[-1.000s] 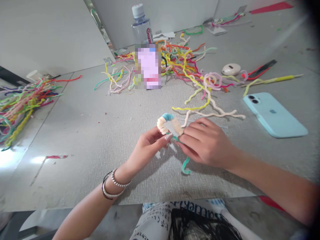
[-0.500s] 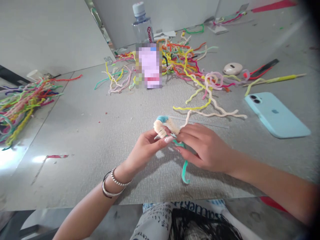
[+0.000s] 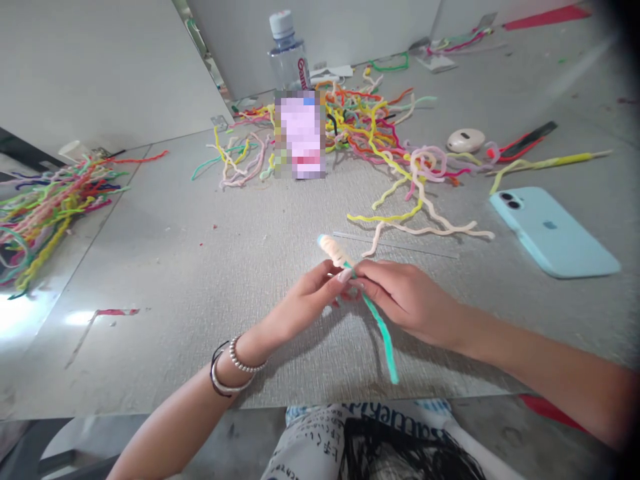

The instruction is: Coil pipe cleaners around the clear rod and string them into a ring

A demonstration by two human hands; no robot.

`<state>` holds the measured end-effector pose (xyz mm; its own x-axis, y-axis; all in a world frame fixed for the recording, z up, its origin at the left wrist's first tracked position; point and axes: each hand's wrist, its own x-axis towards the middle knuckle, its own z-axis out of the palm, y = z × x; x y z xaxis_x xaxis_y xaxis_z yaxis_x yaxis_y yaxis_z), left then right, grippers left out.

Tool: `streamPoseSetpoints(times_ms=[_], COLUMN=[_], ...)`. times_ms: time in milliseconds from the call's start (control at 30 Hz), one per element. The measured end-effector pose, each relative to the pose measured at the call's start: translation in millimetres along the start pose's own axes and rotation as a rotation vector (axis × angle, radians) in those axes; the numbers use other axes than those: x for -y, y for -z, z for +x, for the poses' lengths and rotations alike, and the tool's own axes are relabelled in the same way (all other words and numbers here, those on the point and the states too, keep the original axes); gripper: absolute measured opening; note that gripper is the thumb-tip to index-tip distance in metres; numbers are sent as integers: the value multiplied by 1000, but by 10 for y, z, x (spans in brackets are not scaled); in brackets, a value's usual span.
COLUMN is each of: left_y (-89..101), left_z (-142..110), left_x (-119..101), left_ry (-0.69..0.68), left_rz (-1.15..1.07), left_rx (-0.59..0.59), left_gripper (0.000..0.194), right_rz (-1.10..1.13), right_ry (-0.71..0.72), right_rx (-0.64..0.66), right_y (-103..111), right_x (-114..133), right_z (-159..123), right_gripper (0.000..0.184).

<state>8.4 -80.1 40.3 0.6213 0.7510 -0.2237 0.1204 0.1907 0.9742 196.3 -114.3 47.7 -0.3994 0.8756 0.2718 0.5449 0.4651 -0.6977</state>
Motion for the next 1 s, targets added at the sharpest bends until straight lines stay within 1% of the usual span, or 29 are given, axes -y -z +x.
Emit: streamPoseSetpoints(times_ms=[67,167,267,400,533,667,833,1000], left_y=[6,15,13,-18,-47,-47,-56,-57], left_z=[-14,-28,-25,-3,23,35,6,-18], left_x=[6,-3,-36,-48,16,46,-22,-15], left_ry=[22,40,16,-2,47,85,75,106], left_rz=[-32,-145,-158,-172,-251,-294,-310,-370], left_rx=[53,143,186,257,252,232,237,276], left_gripper=[37,44,48,47,51,41,27,19], right_rz=[4,-24,-50,-23,-20,-31,-49,-21], right_ry=[7,47,104,103,64,85,126,137], right_rx=[-1,-45,-84,-48,-19,-50,-52,-74], right_y=[-7,-3,6,4,-13,-25,-17,-11], right_x=[-10,-25,-38,-49,-59,-59,-47,-47], right_z=[2,7,14,18,2,-12,2,11], right_gripper=[22,22,20,19,18,17,16,15])
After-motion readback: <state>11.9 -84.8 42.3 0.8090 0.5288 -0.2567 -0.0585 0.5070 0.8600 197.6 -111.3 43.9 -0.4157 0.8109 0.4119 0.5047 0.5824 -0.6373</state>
